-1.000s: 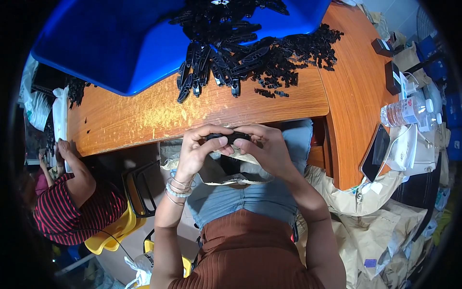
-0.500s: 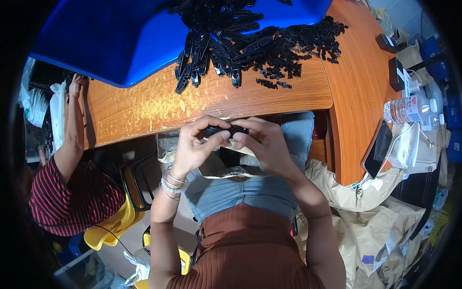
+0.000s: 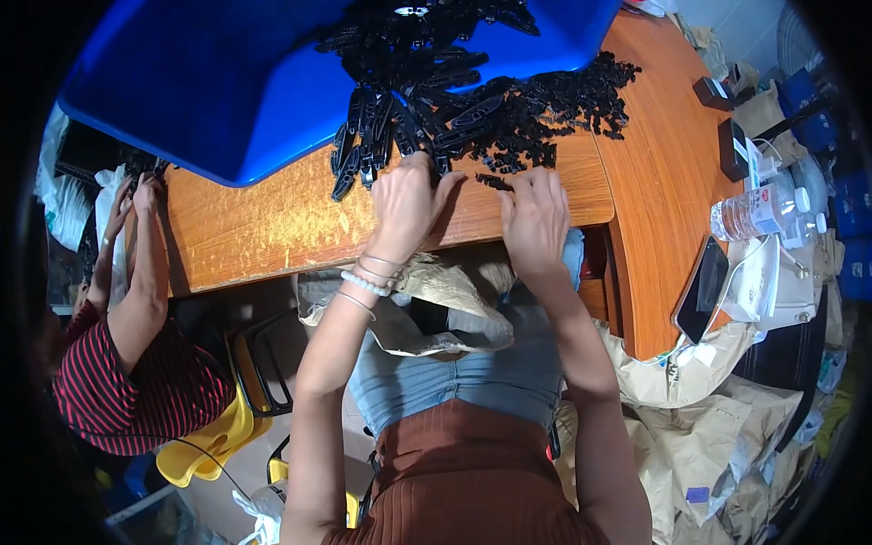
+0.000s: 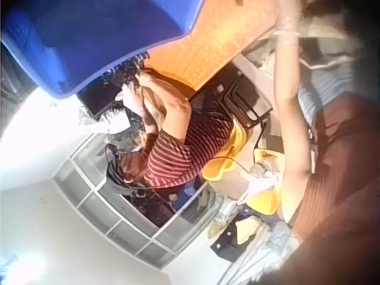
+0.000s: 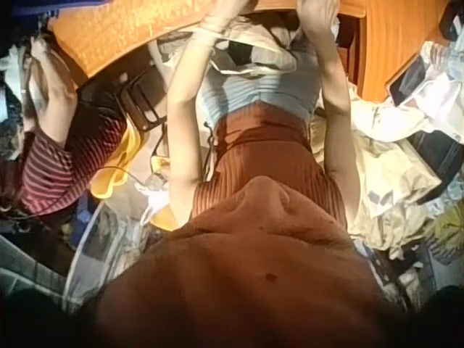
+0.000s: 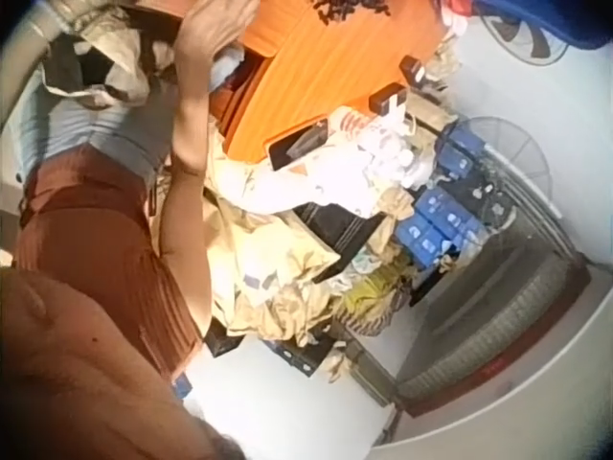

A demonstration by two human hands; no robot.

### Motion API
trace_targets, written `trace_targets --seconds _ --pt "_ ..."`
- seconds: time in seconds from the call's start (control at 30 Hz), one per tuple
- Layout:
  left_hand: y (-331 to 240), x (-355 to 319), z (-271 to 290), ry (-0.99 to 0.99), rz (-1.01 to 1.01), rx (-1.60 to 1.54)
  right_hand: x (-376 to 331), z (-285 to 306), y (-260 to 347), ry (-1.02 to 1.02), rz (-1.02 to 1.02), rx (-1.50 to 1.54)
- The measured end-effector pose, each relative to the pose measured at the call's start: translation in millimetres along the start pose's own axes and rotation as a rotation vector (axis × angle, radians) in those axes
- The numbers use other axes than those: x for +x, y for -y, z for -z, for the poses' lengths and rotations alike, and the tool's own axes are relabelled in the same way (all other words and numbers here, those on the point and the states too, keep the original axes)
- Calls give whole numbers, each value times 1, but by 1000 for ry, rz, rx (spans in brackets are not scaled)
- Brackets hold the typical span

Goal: Assemble small black hardware components by snapping parts together and placing them into a collection bag.

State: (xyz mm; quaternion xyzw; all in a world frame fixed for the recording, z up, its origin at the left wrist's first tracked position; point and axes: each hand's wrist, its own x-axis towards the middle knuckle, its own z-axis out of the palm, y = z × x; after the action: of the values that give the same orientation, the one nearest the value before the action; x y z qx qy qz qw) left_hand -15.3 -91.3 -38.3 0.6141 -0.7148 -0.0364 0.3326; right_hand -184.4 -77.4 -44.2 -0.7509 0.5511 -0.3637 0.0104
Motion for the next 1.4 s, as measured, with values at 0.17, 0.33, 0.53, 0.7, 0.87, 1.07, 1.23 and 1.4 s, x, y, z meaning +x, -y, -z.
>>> trace_targets --seconds 0.17,0.33,0.53,0.7,0.87,1.07,1.23,1.4 --pt "6 -10 7 31 31 14 -4 -9 -8 -9 31 126" --pt "8 -29 27 146 153 -127 -7 -15 -6 -35 44 209" --pt "8 -44 41 81 192 -278 -9 -22 -4 -75 93 192" --pt "2 -53 48 97 337 -483 -17 -8 14 -29 -297 631" --pt "3 -64 38 81 406 -783 -14 9 50 183 -531 1195" --pt "-20 -63 51 190 483 -1450 -16 4 56 201 -505 1336" --pt "-8 -61 58 340 404 -1279 -16 19 67 280 -518 1331" --pt "-11 -60 62 323 520 -1293 -22 14 55 111 -126 824"
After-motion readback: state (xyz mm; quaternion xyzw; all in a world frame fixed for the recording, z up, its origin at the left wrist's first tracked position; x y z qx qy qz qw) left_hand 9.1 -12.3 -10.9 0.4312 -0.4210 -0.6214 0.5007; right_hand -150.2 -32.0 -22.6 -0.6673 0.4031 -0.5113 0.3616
